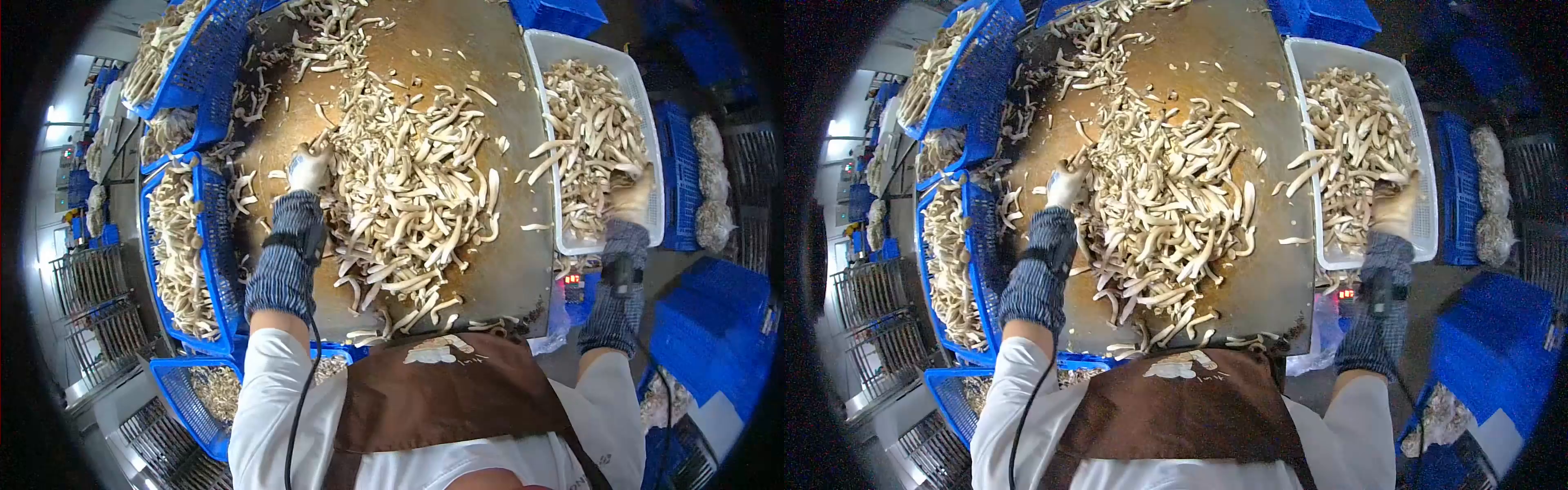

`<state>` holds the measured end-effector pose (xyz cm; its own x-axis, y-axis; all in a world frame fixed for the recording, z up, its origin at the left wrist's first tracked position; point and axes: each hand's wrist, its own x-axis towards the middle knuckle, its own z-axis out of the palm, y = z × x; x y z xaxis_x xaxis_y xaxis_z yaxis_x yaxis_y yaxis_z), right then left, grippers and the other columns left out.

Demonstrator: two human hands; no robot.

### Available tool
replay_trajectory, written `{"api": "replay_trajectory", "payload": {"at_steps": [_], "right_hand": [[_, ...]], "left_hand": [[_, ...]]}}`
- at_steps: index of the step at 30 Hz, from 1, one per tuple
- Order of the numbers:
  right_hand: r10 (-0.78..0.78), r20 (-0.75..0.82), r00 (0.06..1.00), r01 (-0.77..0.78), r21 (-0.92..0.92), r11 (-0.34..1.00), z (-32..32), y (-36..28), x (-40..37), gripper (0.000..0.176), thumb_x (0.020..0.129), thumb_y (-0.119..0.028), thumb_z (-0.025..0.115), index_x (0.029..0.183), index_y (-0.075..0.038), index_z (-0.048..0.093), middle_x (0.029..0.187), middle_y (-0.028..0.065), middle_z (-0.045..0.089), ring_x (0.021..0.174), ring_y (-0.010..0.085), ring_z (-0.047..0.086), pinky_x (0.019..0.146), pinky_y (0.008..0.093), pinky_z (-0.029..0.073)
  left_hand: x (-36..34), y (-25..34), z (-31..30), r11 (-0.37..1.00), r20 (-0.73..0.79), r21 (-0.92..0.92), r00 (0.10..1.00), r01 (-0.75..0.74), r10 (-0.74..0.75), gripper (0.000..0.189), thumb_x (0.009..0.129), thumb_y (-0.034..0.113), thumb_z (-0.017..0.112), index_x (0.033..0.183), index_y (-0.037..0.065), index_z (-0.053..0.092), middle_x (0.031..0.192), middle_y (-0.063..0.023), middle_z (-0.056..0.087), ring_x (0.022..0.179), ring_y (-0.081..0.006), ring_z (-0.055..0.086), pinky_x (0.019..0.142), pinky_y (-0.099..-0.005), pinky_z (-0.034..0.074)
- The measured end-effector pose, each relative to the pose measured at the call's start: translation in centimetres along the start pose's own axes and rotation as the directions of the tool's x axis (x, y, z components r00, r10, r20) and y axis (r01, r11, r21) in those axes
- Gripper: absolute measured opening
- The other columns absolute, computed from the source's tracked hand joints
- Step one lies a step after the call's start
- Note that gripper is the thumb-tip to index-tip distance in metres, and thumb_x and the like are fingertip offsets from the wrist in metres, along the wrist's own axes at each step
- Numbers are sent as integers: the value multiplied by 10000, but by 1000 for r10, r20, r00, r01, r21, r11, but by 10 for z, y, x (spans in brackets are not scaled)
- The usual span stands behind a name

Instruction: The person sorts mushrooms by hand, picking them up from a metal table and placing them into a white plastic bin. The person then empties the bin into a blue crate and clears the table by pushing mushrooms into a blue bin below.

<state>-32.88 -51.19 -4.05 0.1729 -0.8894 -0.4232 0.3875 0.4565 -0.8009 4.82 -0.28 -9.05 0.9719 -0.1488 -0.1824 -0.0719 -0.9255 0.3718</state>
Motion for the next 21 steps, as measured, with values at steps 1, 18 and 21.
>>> {"api": "replay_trajectory", "payload": {"at_steps": [1,18,21], "right_hand": [[-114,-1,993,112,-189,976,24,3,-50,442,938,-510,636,1137,-117,611,912,34,606,707,146,533,634,298,487],[164,673,721,658,-739,142,71,197,-161,301,784,-61,691,1048,67,624,938,279,678,861,378,702,735,443,570],[275,778,564,823,-555,-120,67,210,-171,407,813,-192,705,1108,57,577,1005,271,649,938,444,657,856,481,530]], "left_hand": [[4,12,-9,999,183,46,983,-20,11,776,799,547,689,1272,-58,583,1096,-275,693,1058,-389,673,931,-432,511],[-98,128,4,517,424,-281,379,-808,823,184,885,146,675,1051,71,703,944,-102,690,860,-267,677,787,-394,562],[-103,133,47,281,606,152,314,-948,731,345,835,191,716,1147,50,664,1162,-175,629,1105,-313,621,914,-409,520]]}}
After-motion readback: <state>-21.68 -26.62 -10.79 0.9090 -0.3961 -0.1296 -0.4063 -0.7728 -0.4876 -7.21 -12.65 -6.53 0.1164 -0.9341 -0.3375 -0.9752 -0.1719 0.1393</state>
